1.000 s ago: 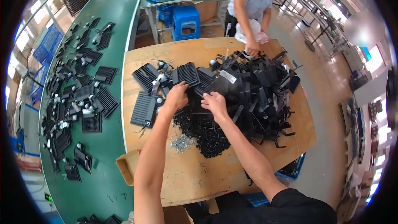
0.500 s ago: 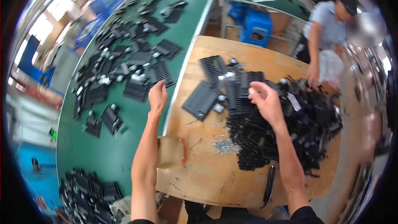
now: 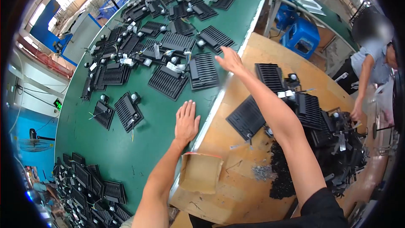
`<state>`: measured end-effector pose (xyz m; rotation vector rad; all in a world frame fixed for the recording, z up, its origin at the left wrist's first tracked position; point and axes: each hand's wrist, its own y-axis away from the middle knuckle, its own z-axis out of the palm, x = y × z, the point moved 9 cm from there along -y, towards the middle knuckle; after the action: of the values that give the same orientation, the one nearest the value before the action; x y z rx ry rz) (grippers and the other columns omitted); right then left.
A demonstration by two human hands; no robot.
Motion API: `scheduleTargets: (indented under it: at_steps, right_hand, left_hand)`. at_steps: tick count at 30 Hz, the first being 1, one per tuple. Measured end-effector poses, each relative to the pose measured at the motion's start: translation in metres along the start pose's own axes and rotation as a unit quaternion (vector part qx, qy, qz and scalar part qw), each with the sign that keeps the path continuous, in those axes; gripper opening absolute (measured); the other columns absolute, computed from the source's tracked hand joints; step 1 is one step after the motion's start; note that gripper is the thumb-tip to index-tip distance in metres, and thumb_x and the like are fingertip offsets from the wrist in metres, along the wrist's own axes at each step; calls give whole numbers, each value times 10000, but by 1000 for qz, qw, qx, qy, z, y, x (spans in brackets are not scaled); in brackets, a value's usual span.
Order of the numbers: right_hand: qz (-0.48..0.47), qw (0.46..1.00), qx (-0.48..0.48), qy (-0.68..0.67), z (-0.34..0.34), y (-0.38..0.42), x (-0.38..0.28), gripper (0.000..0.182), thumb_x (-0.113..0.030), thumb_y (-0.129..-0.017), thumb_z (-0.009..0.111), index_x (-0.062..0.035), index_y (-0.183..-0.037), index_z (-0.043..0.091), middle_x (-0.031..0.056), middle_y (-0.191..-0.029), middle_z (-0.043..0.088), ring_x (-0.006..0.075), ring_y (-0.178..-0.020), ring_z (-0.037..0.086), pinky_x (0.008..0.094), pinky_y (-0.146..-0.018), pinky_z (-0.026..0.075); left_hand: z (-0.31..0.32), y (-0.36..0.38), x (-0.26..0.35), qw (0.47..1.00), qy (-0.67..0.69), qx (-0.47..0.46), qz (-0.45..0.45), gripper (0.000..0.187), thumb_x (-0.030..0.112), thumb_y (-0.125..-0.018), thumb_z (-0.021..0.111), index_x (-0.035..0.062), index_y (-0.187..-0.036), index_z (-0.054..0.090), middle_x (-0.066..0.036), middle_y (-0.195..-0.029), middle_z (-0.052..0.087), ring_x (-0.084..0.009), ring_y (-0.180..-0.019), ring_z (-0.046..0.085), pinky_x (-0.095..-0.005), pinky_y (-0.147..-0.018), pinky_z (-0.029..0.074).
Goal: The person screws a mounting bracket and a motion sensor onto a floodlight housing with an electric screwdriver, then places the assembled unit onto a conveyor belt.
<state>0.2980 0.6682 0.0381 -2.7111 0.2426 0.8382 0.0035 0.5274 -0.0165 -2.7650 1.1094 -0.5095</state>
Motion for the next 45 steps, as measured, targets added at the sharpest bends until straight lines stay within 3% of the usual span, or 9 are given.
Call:
scheduleTargets:
  at_steps: [9, 12, 16, 20, 24, 28, 35, 40, 45]
  right_hand:
    - [-48, 997, 51, 27, 129, -170, -12, 837, -441, -879, 746, -23, -1535, 436, 192, -1587, 480, 458, -1427, 437, 585, -1188, 330]
    - [48, 999, -22, 5, 135, -190, -10, 788, -494, -916, 699, -35, -1522, 489, 185, -1506, 582, 398, -1471, 423, 601, -1192, 295]
    - [95, 989, 106, -40, 108, -181, 6, 323, -381, -1001, 640, -113, -1154, 734, 204, -1036, 759, 448, -1038, 693, 541, -916, 527]
    - [34, 960, 233, -154, 14, -149, -19, 289, -338, -1020, 619, -82, -976, 746, 159, -846, 747, 423, -859, 706, 513, -767, 522]
    - [39, 860, 202, -467, -81, -111, -18, 281, -233, -1078, 597, 21, -1067, 718, 102, -910, 798, 187, -792, 729, 369, -730, 586]
    - [-11, 864, 159, -477, -209, -36, -59, 370, -318, -1116, 557, 25, -1193, 673, 133, -1068, 789, 204, -1049, 757, 355, -900, 620]
    - [-55, 942, 90, -319, -439, 108, -113, 360, -287, -1116, 574, 43, -1085, 715, 142, -1008, 771, 184, -854, 720, 318, -783, 591]
    - [36, 972, 69, -222, -532, 254, -71, 374, -282, -1111, 587, 61, -1232, 676, 168, -1098, 769, 195, -980, 743, 318, -926, 601]
    - [111, 972, 169, -123, -573, 392, -31, 330, -277, -1114, 570, 27, -1132, 695, 153, -1056, 786, 216, -960, 774, 364, -939, 619]
  left_hand:
    - [-1, -9, -14, 998, 50, -20, -28, 650, 306, -1009, 610, -46, -1535, 465, -221, -1599, 467, -376, -1508, 397, -510, -1236, 287]
    - [3, -9, -18, 997, 61, -30, -33, 655, 300, -1004, 617, -46, -1538, 460, -221, -1599, 466, -377, -1507, 397, -512, -1233, 288]
    - [0, -9, -21, 996, 73, -22, -39, 665, 321, -1010, 615, -47, -1540, 453, -209, -1602, 462, -368, -1512, 385, -511, -1230, 295]
    - [-3, -8, -21, 995, 97, -3, -32, 682, 313, -1003, 625, -69, -1537, 439, -226, -1592, 469, -374, -1510, 387, -513, -1226, 297]
    - [-8, -5, -20, 994, 81, 47, -59, 658, 281, -986, 645, -55, -1521, 461, -237, -1504, 541, -413, -1417, 468, -523, -1181, 328]
    - [7, -36, -43, 948, 35, 149, -279, 643, 465, -1053, 573, -6, -1486, 515, -257, -1372, 613, -441, -1239, 544, -560, -1035, 412]
    - [77, -137, -87, 856, 59, -25, -513, 1112, 816, -822, 678, -124, -1403, 553, -309, -1519, 535, -490, -1432, 474, -566, -1176, 390]
    - [118, -142, -118, 707, 470, 78, -523, 574, 329, -829, 925, -82, -1168, 711, -156, -1227, 726, -299, -1098, 710, -411, -807, 640]
    - [57, -139, -94, 654, 567, 157, -476, 410, 211, -837, 917, -75, -1046, 710, -144, -1091, 716, -254, -919, 718, -352, -652, 695]
